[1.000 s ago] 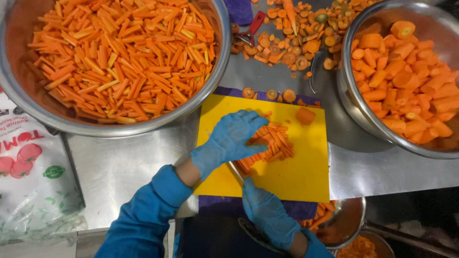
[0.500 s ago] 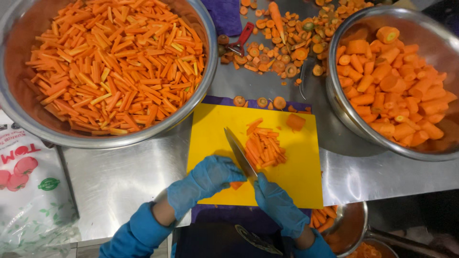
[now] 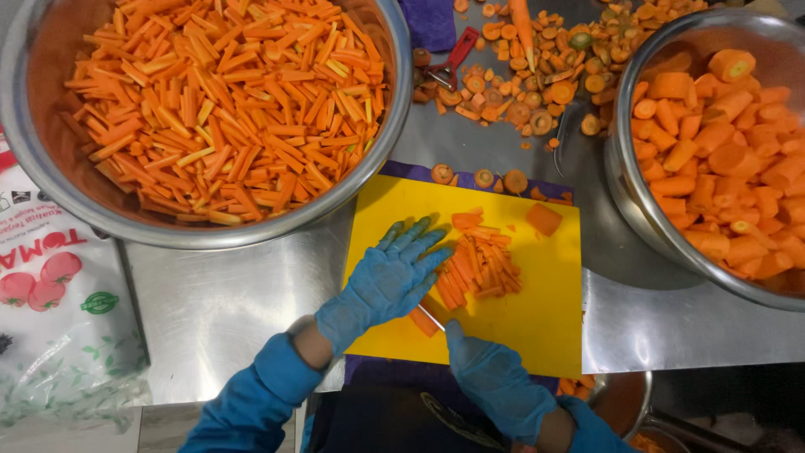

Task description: The person cuts carrot sticks into small pieces on a yellow cutting board using a knife, gathering the cut pieces and moving them aside, and occasionally reaches into a large metal bowl of carrot sticks to take more pieces to cut.

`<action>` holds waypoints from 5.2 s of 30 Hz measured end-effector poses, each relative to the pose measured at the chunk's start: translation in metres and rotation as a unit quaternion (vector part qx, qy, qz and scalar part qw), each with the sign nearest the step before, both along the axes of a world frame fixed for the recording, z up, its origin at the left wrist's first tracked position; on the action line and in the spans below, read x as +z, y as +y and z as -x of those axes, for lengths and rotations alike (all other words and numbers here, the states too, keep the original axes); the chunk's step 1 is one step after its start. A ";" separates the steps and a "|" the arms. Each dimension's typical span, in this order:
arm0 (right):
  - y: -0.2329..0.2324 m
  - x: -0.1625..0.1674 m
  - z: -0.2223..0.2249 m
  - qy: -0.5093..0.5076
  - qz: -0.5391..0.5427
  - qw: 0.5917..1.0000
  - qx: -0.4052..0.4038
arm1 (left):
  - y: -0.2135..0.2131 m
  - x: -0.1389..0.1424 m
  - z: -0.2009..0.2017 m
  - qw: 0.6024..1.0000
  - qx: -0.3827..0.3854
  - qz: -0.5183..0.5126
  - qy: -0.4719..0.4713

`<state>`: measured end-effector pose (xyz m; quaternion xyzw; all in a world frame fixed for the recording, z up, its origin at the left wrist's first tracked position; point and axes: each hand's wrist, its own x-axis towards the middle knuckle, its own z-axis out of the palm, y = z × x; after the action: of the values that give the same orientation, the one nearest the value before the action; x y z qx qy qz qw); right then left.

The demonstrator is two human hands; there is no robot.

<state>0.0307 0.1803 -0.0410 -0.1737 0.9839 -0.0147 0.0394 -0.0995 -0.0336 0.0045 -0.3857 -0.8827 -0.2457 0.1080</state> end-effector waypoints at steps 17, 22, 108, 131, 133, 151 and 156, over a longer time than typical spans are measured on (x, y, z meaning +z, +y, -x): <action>-0.010 0.009 0.010 -0.020 0.035 0.999 0.024 | -0.017 -0.017 -0.002 0.995 0.052 0.076 -0.032; -0.022 0.001 0.007 0.016 0.043 0.996 0.075 | -0.017 -0.018 -0.007 0.990 0.076 0.116 -0.040; 0.037 -0.032 0.008 0.081 0.323 0.934 -0.129 | 0.099 0.068 0.055 0.968 -0.121 -0.156 -0.157; -0.005 -0.030 0.022 -0.046 0.279 0.950 -0.130 | -0.001 -0.007 -0.050 0.975 0.127 -0.139 -0.115; -0.009 -0.018 0.027 -0.039 0.277 0.952 -0.125 | -0.003 -0.023 -0.055 0.952 0.165 -0.201 -0.160; -0.025 0.019 0.010 0.118 -0.094 0.986 0.076 | 0.005 0.031 0.045 0.991 -0.056 0.116 -0.042; -0.028 0.013 0.009 0.077 -0.044 0.995 0.050 | 0.008 -0.015 0.044 0.983 -0.055 0.152 -0.086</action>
<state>0.0215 0.1527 -0.0280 -0.2213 0.9738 0.0436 -0.0281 -0.1439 -0.0257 -0.0103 -0.4228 -0.8933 -0.1467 -0.0422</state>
